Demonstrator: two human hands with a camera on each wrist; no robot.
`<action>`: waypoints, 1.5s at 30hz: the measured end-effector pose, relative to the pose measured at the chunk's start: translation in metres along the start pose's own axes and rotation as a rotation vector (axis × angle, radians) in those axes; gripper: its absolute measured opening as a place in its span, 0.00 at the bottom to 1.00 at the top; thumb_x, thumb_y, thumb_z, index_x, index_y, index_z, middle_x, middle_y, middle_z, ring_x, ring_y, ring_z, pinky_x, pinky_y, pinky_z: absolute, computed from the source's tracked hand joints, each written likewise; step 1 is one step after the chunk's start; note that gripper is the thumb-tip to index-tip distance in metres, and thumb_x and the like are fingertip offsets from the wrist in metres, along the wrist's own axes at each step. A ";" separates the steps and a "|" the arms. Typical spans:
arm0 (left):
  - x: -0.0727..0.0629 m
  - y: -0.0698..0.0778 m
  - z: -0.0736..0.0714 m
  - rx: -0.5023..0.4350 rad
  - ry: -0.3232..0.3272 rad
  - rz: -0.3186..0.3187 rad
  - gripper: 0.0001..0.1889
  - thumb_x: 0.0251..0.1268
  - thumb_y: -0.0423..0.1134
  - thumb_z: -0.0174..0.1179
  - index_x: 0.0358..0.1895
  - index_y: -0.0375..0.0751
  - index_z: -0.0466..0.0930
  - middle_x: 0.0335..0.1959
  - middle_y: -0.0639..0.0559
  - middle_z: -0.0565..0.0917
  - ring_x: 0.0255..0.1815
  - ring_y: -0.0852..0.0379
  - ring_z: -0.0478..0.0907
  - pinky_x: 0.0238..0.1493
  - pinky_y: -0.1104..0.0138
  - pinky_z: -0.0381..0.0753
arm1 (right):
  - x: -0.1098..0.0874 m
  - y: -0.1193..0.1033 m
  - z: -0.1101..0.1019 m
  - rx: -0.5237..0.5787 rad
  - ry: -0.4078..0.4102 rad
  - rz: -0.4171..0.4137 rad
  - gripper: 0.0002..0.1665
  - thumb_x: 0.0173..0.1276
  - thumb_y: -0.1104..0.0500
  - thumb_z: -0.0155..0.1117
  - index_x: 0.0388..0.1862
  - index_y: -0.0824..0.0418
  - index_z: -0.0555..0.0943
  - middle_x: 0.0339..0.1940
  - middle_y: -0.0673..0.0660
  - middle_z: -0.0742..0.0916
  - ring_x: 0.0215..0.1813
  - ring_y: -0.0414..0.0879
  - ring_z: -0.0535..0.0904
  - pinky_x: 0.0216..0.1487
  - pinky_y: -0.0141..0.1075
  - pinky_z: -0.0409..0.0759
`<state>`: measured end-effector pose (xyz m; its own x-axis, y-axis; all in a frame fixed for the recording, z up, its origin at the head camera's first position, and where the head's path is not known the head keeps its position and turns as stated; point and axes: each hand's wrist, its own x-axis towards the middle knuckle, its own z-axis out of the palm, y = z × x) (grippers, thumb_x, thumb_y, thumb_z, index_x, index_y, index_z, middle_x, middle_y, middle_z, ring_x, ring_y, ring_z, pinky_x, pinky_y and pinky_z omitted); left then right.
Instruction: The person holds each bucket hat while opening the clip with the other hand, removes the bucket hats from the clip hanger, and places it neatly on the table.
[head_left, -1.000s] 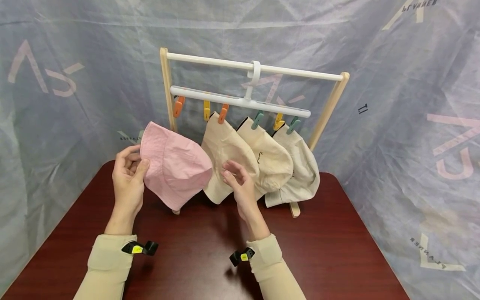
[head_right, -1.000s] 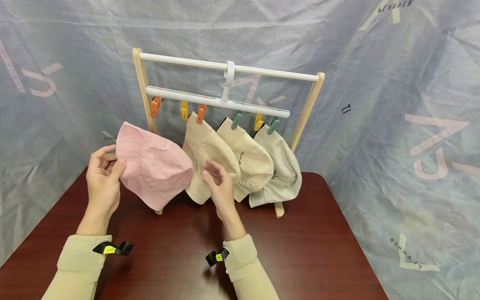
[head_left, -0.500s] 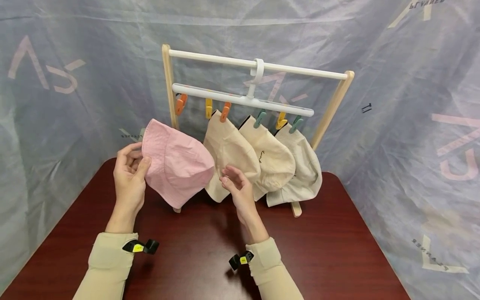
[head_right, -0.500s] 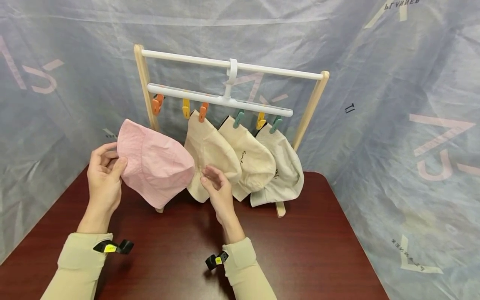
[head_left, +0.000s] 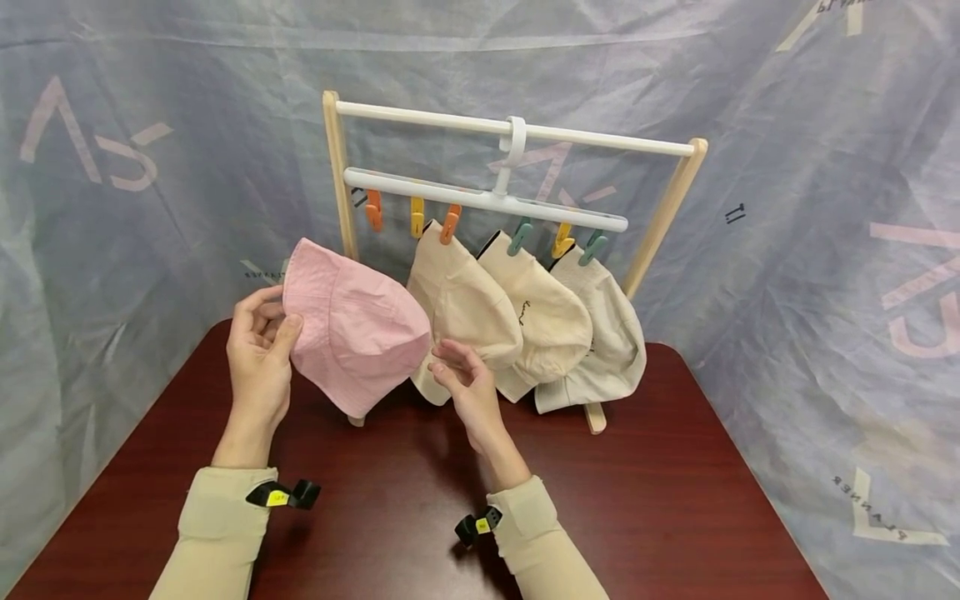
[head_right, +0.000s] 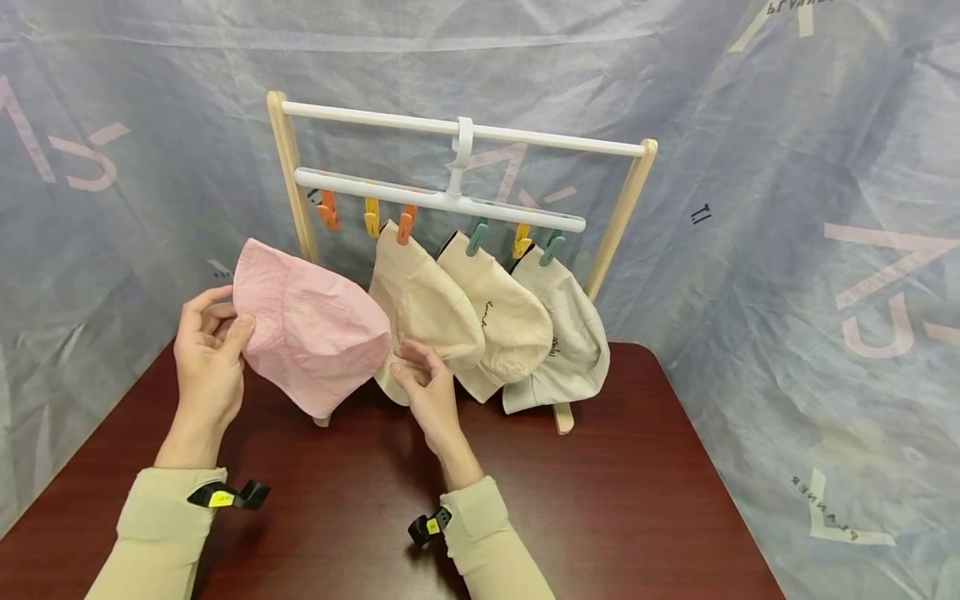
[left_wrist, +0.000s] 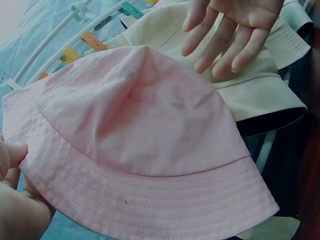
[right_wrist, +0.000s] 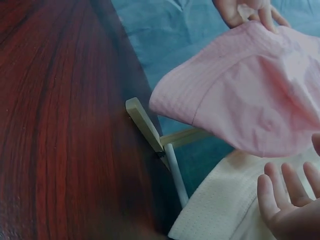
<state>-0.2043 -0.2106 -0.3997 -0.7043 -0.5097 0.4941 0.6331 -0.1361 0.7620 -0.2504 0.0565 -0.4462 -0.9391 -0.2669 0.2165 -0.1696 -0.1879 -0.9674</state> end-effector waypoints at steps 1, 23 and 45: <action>0.000 0.000 0.000 -0.001 -0.001 -0.001 0.22 0.75 0.20 0.59 0.68 0.35 0.77 0.45 0.47 0.81 0.44 0.55 0.80 0.41 0.74 0.77 | 0.000 0.000 0.000 -0.002 0.001 0.008 0.27 0.77 0.67 0.65 0.73 0.67 0.75 0.65 0.68 0.84 0.62 0.60 0.84 0.62 0.37 0.84; -0.001 0.003 0.002 -0.074 -0.017 -0.007 0.22 0.75 0.21 0.59 0.68 0.36 0.76 0.45 0.48 0.79 0.43 0.56 0.78 0.42 0.75 0.77 | -0.007 0.019 0.009 0.031 -0.021 0.106 0.27 0.77 0.69 0.65 0.72 0.65 0.76 0.64 0.65 0.85 0.63 0.56 0.86 0.65 0.42 0.84; -0.001 0.000 0.003 -0.108 -0.015 -0.032 0.22 0.75 0.21 0.59 0.68 0.36 0.75 0.46 0.47 0.78 0.43 0.56 0.77 0.44 0.75 0.78 | -0.008 0.024 0.014 0.117 -0.063 0.166 0.27 0.80 0.66 0.62 0.74 0.69 0.72 0.65 0.68 0.83 0.59 0.55 0.86 0.66 0.47 0.83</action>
<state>-0.2044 -0.2070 -0.3988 -0.7288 -0.4908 0.4774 0.6407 -0.2430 0.7283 -0.2426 0.0413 -0.4692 -0.9302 -0.3610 0.0668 0.0249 -0.2436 -0.9695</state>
